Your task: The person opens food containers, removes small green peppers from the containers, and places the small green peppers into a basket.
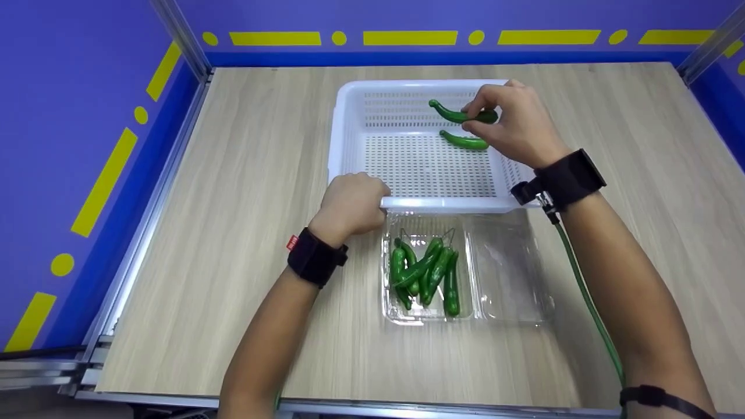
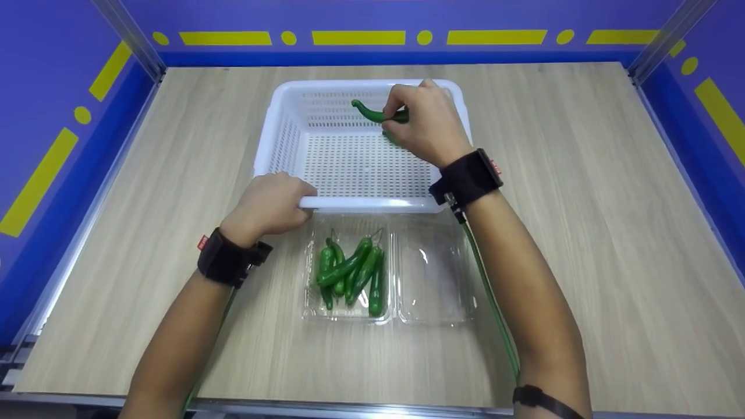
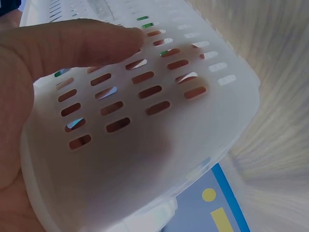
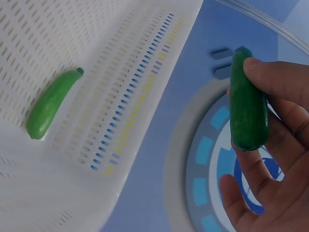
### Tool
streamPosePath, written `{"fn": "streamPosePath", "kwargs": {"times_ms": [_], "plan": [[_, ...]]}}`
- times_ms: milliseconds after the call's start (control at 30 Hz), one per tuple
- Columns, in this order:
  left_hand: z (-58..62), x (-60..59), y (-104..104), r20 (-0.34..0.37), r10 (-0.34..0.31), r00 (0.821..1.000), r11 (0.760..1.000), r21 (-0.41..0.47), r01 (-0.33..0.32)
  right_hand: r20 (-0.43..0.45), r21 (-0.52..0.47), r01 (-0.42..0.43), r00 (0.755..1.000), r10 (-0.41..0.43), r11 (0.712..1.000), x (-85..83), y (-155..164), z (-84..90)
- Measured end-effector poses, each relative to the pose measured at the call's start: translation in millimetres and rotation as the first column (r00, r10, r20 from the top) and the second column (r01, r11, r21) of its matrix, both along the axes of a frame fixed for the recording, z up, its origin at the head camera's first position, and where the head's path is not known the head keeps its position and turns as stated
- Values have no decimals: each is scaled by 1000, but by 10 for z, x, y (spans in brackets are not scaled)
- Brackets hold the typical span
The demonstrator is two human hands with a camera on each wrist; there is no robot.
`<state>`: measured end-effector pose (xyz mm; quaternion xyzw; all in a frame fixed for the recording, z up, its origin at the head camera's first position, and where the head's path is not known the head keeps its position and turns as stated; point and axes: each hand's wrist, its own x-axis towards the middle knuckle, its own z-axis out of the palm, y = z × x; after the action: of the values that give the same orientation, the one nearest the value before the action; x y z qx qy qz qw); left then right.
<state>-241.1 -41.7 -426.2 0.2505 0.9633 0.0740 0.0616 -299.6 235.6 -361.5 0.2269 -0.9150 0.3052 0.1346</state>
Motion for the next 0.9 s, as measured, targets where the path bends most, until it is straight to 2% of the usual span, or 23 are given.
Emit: {"fn": "streamPosePath", "kwargs": {"times_ms": [433, 700, 900], "plan": [[-29, -25, -12, 3, 8, 1000, 1000, -10, -8, 58, -44, 21, 998, -18, 999, -214, 13, -91], [-32, -15, -3, 9, 9, 1000, 1000, 9, -9, 139, 18, 31, 990, -33, 999, -311, 31, -237], [-40, -14, -5, 12, 14, 1000, 1000, 2, -14, 198, 102, 0, 980, -20, 995, -383, 47, -361]]}}
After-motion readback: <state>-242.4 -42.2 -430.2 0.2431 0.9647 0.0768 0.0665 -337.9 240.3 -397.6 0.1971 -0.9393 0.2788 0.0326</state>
